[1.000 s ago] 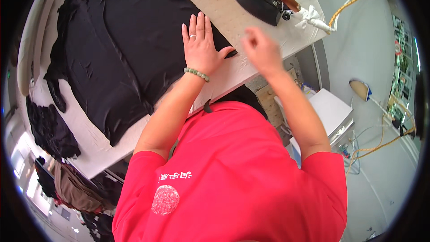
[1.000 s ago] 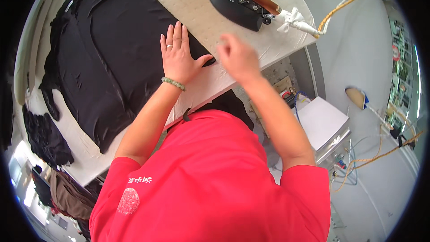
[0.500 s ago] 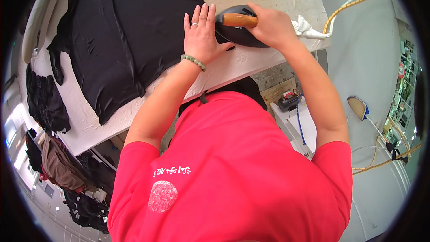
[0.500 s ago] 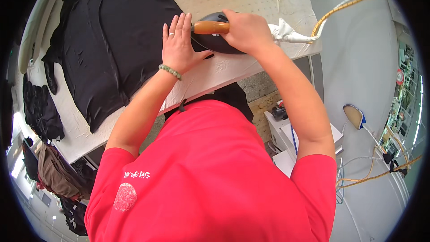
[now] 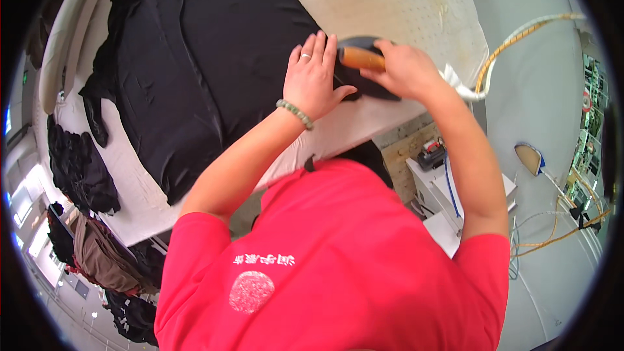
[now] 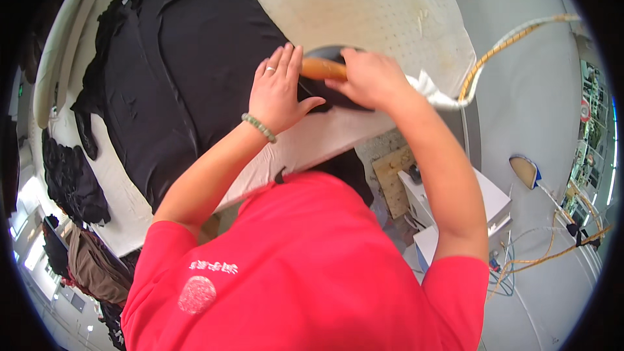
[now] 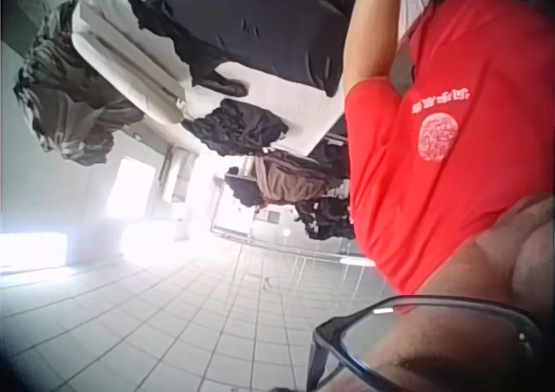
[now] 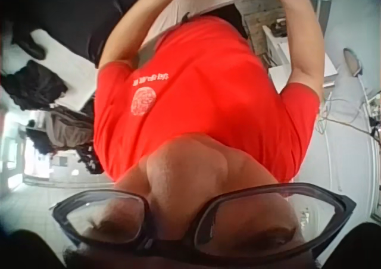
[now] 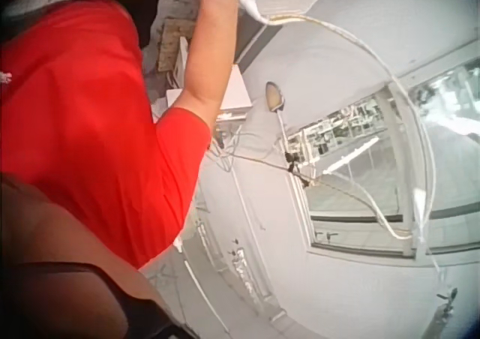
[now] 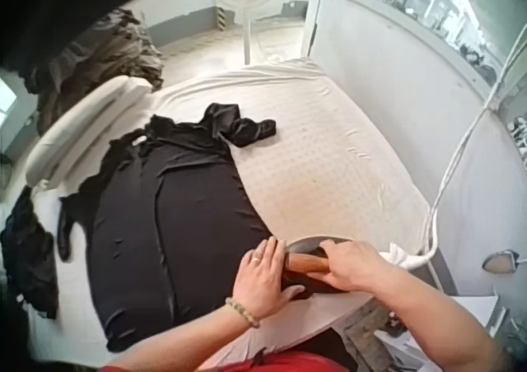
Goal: Iron and fold black garments on a pressing table.
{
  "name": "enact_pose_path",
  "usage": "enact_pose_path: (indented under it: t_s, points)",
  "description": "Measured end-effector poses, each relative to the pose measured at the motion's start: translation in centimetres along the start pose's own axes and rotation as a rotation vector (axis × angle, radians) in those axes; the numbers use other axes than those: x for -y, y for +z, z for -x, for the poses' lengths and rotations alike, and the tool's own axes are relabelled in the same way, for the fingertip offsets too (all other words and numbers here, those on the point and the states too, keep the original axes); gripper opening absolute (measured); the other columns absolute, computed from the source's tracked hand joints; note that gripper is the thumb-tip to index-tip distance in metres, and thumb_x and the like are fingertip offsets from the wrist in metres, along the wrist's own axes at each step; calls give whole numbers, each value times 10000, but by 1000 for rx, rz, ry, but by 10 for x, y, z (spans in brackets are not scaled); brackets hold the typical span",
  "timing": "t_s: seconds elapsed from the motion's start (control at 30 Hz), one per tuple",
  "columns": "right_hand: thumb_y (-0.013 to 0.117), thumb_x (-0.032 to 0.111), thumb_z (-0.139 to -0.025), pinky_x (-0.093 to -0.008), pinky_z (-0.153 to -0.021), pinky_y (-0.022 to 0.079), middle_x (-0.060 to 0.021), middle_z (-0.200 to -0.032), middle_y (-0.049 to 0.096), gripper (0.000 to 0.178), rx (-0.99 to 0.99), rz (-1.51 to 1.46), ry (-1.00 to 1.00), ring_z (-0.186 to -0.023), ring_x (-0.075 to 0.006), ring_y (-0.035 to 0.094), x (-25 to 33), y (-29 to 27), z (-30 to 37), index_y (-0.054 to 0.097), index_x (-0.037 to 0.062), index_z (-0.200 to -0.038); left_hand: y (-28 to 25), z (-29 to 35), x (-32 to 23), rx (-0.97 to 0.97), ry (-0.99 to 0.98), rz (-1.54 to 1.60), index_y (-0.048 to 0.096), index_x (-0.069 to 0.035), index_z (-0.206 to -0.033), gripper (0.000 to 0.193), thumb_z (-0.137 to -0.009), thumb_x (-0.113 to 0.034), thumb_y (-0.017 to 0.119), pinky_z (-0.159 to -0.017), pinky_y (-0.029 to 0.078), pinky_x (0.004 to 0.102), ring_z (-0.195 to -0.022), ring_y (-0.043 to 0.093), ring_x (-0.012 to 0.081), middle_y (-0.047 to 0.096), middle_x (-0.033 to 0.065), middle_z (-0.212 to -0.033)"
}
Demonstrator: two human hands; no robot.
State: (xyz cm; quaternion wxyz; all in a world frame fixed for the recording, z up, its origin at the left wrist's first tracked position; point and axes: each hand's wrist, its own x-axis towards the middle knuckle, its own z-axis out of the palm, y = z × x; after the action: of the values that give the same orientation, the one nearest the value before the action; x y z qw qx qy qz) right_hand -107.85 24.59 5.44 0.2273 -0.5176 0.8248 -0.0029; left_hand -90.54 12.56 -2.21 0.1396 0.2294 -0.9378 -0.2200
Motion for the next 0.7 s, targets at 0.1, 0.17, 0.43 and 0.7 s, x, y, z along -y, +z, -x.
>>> enact_pose_path:
  t_s: [0.1,0.17,0.43,0.7]
  points:
    - [741,470,-874,-491,-793,555,-214,-948,729,577,38,-65,98,-917,-412,697,10,-2,-2,609,15,-1205,-23,-51,61,356,29,161,587,-88,-1329,529,-859,-281,734,-983,508,435,-1158,620,336,629,172,-1238]
    - [741,497,-875,-490,-810,550,-219,-994,728,648,74,-110,213,-939,-416,693,14,1,-4,582,41,-1307,-36,-114,116,147,207,-58,634,-117,-1255,383,-897,-3,562,-757,586,390,-1060,682,294,622,129,-1323]
    - [795,447,-847,-461,-742,553,-194,-937,731,643,-14,-133,274,-862,-392,708,21,10,-7,580,46,-1301,-81,-298,205,681,387,-350,698,-64,-1024,222,-867,-215,739,-865,525,431,-964,645,356,661,149,-988]
    - [818,435,-829,-436,-703,558,-173,-864,732,592,-79,-139,329,-803,-372,715,38,2,-25,632,40,-1228,-82,-299,206,487,383,-91,744,-75,-875,171,-835,-239,771,-834,527,416,-946,662,326,666,133,-948]
